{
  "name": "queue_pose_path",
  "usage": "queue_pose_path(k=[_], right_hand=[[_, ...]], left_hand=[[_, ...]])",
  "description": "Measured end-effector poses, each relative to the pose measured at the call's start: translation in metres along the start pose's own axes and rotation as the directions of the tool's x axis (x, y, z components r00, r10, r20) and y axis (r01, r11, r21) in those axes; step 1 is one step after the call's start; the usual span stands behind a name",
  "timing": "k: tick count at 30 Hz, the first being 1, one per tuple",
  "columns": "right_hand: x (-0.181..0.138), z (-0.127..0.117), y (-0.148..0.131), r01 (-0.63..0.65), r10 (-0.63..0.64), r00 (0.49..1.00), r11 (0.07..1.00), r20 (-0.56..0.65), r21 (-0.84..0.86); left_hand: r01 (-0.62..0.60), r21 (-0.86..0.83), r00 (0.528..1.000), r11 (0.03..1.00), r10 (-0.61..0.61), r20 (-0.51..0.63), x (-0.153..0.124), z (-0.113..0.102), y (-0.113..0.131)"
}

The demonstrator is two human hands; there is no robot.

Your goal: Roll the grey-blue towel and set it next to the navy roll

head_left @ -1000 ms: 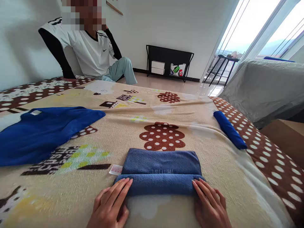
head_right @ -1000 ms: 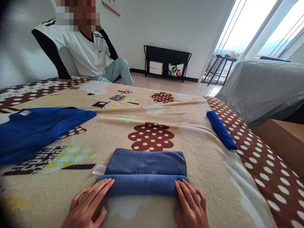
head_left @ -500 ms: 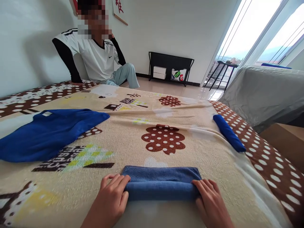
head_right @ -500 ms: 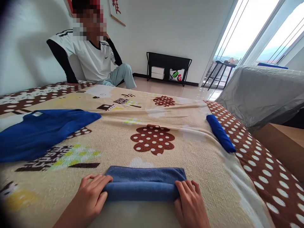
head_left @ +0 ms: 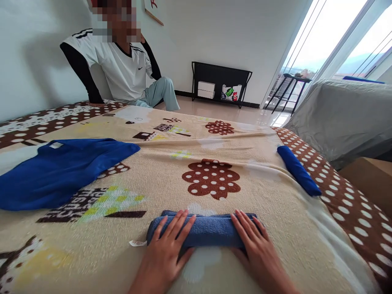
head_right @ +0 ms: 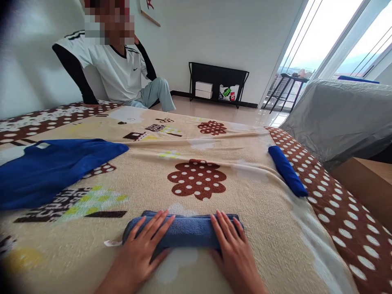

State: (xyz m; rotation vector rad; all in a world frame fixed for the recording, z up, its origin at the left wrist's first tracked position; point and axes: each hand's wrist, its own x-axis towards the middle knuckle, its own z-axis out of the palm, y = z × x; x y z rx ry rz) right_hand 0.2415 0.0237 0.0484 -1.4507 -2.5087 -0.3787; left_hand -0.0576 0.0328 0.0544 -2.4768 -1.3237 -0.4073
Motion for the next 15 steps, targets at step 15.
queue_pose_path(k=[15], right_hand=[[0.003, 0.005, 0.063, -0.041, -0.001, 0.993, 0.931, 0.115, 0.362]], left_hand=[[0.054, -0.278, 0.983, 0.959, -0.003, 0.182, 0.021, 0.001, -0.067]])
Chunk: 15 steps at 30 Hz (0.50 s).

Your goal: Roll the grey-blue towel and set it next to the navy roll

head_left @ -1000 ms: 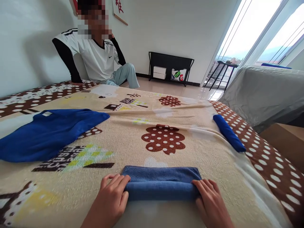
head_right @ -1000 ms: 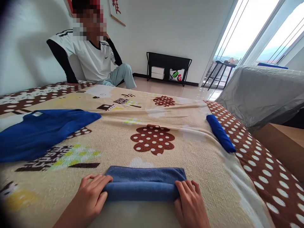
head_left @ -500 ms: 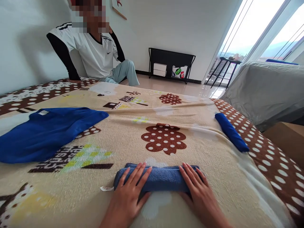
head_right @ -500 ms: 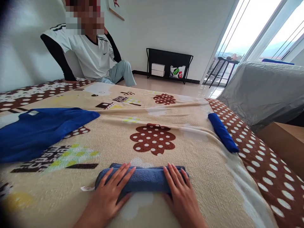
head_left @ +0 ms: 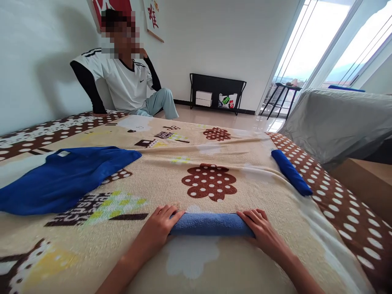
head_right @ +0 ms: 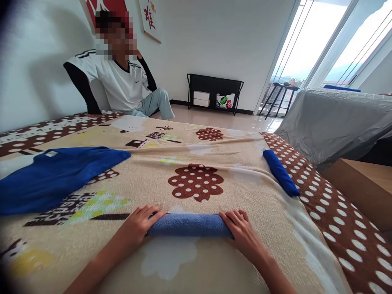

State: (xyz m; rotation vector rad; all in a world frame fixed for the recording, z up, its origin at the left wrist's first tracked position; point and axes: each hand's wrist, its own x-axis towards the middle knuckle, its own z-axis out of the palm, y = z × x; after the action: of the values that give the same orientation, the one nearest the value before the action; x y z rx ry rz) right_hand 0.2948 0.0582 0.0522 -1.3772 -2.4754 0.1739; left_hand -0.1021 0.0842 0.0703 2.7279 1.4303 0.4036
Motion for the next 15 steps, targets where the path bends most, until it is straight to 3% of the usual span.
queue_pose_path(k=[5, 9, 12, 15], right_hand=[[0.001, -0.015, 0.000, -0.056, 0.057, 0.998, 0.995, -0.007, 0.080], [0.005, -0.044, -0.005, -0.120, 0.119, 0.993, 0.982, 0.015, 0.148], [-0.002, -0.075, -0.008, -0.171, 0.173, 0.985, 0.947, 0.017, 0.273], [-0.013, -0.106, -0.013, -0.181, 0.267, 0.958, 0.847, -0.105, 0.500]], left_hand=[[-0.015, -0.092, 1.000, 0.996, 0.015, -0.001, -0.002, -0.012, -0.011], [-0.019, -0.188, 1.000, 0.982, 0.022, 0.015, -0.003, -0.031, -0.007], [0.107, -0.353, 0.989, 0.929, -0.062, 0.136, -0.014, -0.047, 0.012], [0.246, -0.469, 0.947, 0.848, -0.107, 0.303, -0.027, -0.051, 0.042]])
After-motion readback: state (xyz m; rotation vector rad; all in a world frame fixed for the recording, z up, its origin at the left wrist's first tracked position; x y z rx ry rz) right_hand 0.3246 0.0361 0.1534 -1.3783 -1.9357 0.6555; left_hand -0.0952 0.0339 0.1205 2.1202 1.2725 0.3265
